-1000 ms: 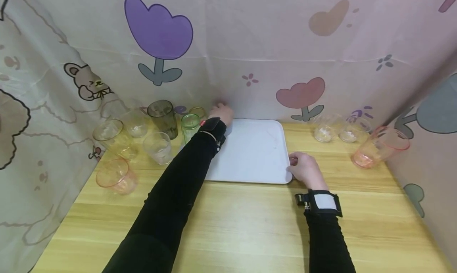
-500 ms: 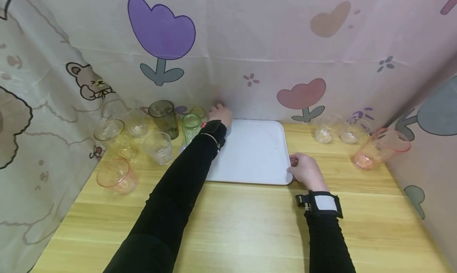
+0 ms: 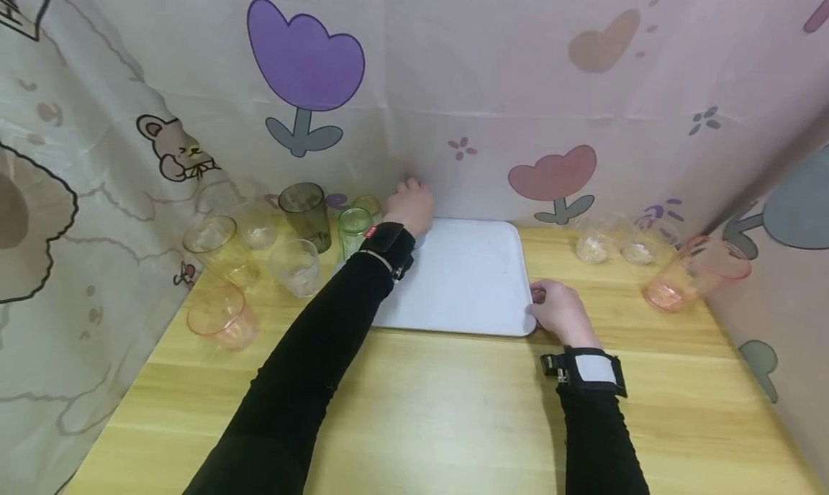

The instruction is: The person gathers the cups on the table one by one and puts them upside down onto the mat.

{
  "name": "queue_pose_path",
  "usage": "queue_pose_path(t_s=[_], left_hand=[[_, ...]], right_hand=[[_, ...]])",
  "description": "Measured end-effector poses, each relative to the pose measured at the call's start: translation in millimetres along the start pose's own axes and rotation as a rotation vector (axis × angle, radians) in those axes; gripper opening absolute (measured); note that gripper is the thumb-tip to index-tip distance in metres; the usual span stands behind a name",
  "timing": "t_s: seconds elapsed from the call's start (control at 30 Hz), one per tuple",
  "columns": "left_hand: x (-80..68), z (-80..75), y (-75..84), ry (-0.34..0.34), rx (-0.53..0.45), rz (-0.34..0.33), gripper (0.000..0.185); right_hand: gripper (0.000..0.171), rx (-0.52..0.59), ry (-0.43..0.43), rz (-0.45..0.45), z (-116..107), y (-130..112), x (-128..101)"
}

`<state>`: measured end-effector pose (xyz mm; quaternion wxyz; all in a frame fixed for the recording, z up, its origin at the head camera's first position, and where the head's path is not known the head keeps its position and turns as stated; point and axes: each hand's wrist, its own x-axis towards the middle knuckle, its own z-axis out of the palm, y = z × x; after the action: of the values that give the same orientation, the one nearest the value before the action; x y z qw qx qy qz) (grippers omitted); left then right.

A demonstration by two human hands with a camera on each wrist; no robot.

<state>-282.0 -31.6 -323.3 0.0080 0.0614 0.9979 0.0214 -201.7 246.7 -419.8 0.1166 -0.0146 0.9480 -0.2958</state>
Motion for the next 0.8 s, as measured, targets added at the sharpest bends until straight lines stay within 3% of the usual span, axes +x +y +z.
queue_pose_path(t_s=[0.17, 0.33, 0.63, 0.8], left_hand=[[-12.7, -12.9, 0.6, 0.046, -0.086, 0.061, 0.046], [-38.3, -11.9, 2.5, 0.104, -0.166, 0.179, 0.049], [-84.6, 20.5, 1.3, 0.197, -0.290, 0.347, 0.033], [-102.0, 46.6, 0.2, 0.155, -0.347, 0.397, 0.027]], right_hand=[[0.048, -0.005, 0.003, -0.014, -2, -2, 5], [0.049, -0.008, -0.003, -0.003, -2, -1, 6], [0.048, -0.009, -0.002, -0.009, 0, 0, 3], [0.048, -0.011, -0.002, -0.006, 1, 3, 2]])
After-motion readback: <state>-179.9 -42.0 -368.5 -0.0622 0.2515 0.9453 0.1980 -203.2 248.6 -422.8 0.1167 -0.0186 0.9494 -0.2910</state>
